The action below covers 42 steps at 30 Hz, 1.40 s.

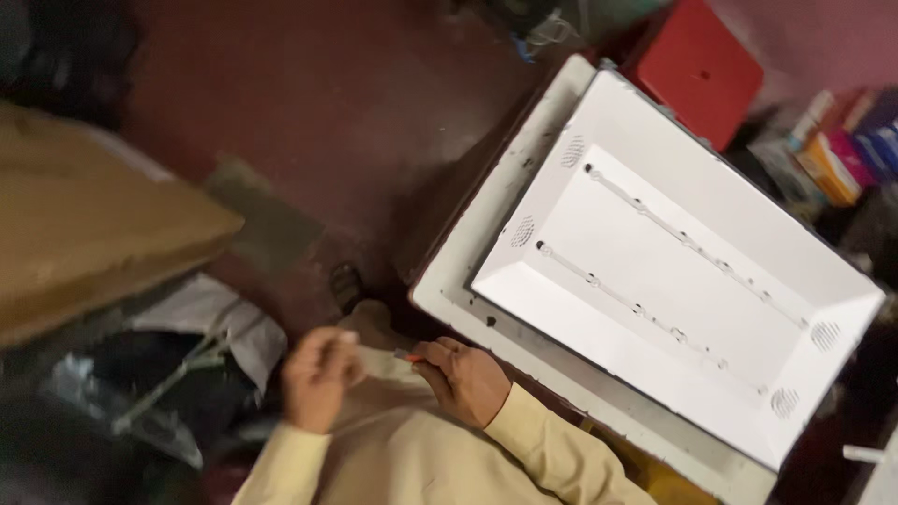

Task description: The person works on a large white LED TV backlight panel resting on a stand, pressing and seating an LED light strip along the panel's inner edge by hand. They work their way along the edge, pressing the strip into place section by section, then lift and reposition the panel at the end.

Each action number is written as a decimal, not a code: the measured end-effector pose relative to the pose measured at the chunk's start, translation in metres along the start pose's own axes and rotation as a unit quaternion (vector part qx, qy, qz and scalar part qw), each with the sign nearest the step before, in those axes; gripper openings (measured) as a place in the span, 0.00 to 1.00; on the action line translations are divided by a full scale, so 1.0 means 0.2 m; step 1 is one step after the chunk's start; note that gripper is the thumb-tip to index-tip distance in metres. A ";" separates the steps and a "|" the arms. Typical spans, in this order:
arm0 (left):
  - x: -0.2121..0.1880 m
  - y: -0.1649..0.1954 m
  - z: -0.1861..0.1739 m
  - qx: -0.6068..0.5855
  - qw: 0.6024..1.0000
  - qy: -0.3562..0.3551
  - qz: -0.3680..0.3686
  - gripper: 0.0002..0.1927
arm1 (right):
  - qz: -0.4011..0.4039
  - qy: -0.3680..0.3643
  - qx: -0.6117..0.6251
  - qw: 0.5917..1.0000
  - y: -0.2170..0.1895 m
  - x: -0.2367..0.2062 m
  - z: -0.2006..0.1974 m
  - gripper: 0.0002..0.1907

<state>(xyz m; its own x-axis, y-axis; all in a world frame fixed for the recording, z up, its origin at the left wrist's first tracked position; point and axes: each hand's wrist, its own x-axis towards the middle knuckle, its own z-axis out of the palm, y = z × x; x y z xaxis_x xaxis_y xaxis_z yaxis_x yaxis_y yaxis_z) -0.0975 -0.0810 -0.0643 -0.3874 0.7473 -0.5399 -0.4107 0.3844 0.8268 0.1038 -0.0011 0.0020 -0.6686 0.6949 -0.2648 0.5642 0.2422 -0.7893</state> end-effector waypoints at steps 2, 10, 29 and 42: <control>0.16 0.13 -0.16 0.000 0.999 0.048 -0.012 0.04 | 0.010 0.034 0.005 0.999 -0.02 0.12 -0.03 0.08; 0.38 0.30 -0.37 0.223 0.971 0.025 0.077 0.25 | 0.129 0.054 -0.003 0.990 -0.03 0.13 -0.08 0.12; 0.58 0.39 0.58 0.158 0.958 -0.230 0.065 0.08 | 0.304 0.306 0.155 0.889 0.18 -0.09 -0.12 0.13; 1.27 0.60 1.65 0.264 0.887 -0.368 0.091 0.17 | 0.347 0.454 0.292 0.767 0.11 0.69 -0.66 0.12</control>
<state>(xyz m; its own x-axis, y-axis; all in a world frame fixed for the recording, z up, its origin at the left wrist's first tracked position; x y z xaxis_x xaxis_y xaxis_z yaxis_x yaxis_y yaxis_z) 0.0271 0.3338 -0.0492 0.3169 0.8993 -0.3014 0.1226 0.2763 0.9532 0.0878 0.1904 0.0215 0.4568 0.7687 -0.4476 0.1407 -0.5593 -0.8169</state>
